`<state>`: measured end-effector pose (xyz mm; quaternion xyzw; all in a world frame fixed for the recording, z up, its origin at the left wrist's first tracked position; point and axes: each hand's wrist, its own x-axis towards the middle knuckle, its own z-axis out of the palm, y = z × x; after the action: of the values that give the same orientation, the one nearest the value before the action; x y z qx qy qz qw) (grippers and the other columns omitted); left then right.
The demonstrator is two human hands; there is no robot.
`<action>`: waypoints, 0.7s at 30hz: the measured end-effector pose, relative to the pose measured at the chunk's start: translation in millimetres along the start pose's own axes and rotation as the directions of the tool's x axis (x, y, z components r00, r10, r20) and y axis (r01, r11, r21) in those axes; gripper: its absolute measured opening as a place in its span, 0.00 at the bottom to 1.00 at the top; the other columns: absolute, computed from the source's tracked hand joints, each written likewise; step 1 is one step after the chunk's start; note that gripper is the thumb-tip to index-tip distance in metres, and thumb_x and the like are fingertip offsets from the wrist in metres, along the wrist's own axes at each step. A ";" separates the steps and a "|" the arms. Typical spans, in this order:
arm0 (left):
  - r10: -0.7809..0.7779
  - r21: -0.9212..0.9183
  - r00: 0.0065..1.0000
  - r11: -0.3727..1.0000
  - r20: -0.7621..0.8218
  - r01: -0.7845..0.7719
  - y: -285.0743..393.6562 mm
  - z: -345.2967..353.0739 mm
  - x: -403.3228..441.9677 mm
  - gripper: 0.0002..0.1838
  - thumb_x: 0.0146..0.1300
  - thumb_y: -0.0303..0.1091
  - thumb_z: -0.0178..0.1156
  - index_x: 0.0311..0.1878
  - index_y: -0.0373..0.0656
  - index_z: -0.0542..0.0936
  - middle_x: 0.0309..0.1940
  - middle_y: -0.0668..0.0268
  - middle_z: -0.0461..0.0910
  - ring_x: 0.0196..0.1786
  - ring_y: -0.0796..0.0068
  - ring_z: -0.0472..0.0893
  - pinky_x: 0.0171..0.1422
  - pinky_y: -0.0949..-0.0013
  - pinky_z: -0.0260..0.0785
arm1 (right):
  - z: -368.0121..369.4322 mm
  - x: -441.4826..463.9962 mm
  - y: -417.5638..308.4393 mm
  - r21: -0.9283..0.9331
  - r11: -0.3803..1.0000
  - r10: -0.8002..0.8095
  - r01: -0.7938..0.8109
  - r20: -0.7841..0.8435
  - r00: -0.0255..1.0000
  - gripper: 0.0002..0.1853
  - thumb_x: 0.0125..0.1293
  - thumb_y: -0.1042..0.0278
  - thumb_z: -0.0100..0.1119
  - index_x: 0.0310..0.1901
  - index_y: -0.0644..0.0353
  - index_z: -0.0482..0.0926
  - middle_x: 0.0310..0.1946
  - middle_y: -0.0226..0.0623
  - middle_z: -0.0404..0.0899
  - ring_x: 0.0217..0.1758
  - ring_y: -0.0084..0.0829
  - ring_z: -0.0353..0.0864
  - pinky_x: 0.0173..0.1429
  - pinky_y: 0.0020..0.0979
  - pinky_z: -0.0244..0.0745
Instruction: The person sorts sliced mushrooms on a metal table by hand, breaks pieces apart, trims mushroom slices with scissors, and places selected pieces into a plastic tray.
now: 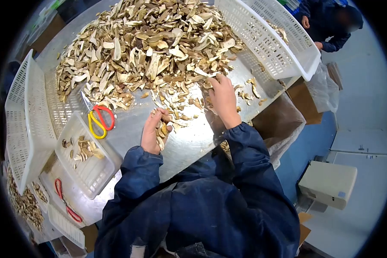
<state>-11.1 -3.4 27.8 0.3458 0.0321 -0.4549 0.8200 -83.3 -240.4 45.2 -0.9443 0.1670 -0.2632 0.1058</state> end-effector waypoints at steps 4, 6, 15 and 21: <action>0.050 0.183 0.984 0.983 -0.169 -0.018 20.2 9.8 -23.1 0.08 0.68 0.37 0.55 0.44 0.44 0.74 0.37 0.69 0.75 0.37 0.81 0.76 0.36 0.75 0.73 | 14.6 -6.3 0.7 0.112 0.993 -0.048 0.046 0.019 0.999 0.15 0.54 0.75 0.62 0.45 0.63 0.78 0.51 0.44 0.76 0.56 0.46 0.73 0.60 0.38 0.68; 0.135 0.148 0.983 0.982 -0.124 -0.116 34.6 2.4 -48.4 0.09 0.66 0.37 0.58 0.45 0.44 0.74 0.35 0.69 0.76 0.35 0.82 0.76 0.35 0.77 0.71 | 2.7 -5.6 -13.6 0.487 0.797 0.303 -0.358 0.191 0.934 0.12 0.63 0.70 0.59 0.47 0.64 0.79 0.50 0.40 0.79 0.55 0.34 0.77 0.60 0.32 0.69; 0.827 0.915 0.399 0.391 -0.396 0.097 133.4 -112.4 -163.1 0.15 0.57 0.34 0.63 0.47 0.39 0.78 0.44 0.55 0.79 0.47 0.63 0.77 0.55 0.62 0.67 | -6.2 -27.9 -26.2 0.606 -0.622 -0.014 -0.496 0.625 0.781 0.23 0.73 0.58 0.46 0.64 0.62 0.64 0.55 0.47 0.73 0.56 0.39 0.76 0.54 0.35 0.76; 0.806 0.982 0.589 -0.158 0.065 0.108 112.5 -72.1 -138.2 0.32 0.58 0.37 0.60 0.66 0.39 0.66 0.65 0.48 0.64 0.69 0.54 0.63 0.71 0.59 0.53 | 0.7 -37.4 -48.8 0.405 -0.733 -0.107 -0.546 0.725 0.681 0.22 0.72 0.66 0.45 0.61 0.72 0.63 0.61 0.57 0.67 0.61 0.46 0.72 0.63 0.39 0.73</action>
<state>13.5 178.6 84.4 0.9221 -0.1357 0.0930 0.3501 -100.5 -181.5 41.4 -0.1949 0.1376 -0.0100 0.9711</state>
